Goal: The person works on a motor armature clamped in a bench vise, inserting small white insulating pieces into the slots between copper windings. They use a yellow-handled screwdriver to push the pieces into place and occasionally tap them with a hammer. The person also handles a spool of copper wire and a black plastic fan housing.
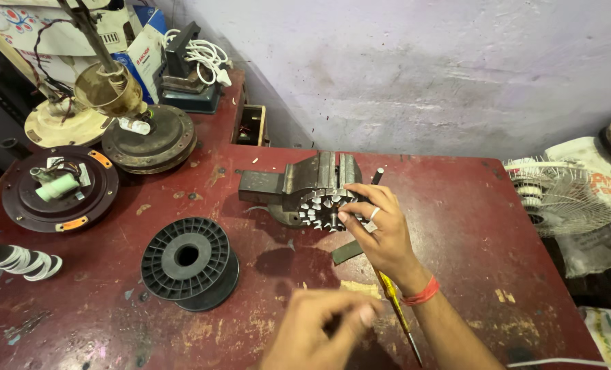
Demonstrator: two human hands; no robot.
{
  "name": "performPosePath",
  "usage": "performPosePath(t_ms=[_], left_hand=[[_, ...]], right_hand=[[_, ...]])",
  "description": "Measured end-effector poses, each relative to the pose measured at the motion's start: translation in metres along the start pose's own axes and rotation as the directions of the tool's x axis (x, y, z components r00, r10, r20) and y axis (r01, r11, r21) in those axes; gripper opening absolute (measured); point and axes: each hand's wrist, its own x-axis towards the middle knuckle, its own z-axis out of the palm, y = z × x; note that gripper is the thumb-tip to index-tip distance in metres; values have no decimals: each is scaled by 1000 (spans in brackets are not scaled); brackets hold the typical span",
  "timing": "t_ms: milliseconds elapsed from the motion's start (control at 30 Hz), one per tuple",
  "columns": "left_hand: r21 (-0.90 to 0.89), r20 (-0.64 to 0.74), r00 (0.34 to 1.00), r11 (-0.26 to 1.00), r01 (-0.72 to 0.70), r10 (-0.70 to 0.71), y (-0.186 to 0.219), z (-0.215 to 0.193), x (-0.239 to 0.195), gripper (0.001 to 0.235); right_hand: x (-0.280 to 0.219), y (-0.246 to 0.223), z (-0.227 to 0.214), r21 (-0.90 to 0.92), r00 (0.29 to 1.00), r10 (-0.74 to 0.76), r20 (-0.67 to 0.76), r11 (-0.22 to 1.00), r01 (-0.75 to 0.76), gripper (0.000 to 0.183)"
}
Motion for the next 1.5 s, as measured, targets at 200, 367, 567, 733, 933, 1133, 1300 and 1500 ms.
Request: performPosePath(t_ms=[200,367,567,733,933,1133,1300,1500], left_hand=[[-82,-460,883,995,63,-94,-38,-8,58,26],[-155,-534,832,985,78,-150,-69,-9,103,31],[-154,-550,818,983,97,-167,-83,-5,116,32],[-127,-566,811,987,94,-150,-80,-4,117,31],[-57,-577,801,987,153,-157,-70,-6,114,31],[-30,-573,805,986,165,-152,-63,-5,112,33],[-5,-558,814,981,194,-164,-63,-7,112,33],[-2,-546,818,977,212,-179,-59,-7,110,34]], right_hand=[[1,1,1,56,994,94,-50,994,-91,11],[3,2,1,42,993,110,-47,993,-108,11],[4,6,-2,69,988,153,-34,986,-150,12],[10,13,-4,156,965,260,-40,955,-251,13],[30,28,-3,199,847,525,82,824,-530,13],[54,44,1,294,767,599,230,708,-642,12],[60,48,2,439,800,561,211,677,-591,15],[58,63,10,370,805,538,249,715,-593,12]])
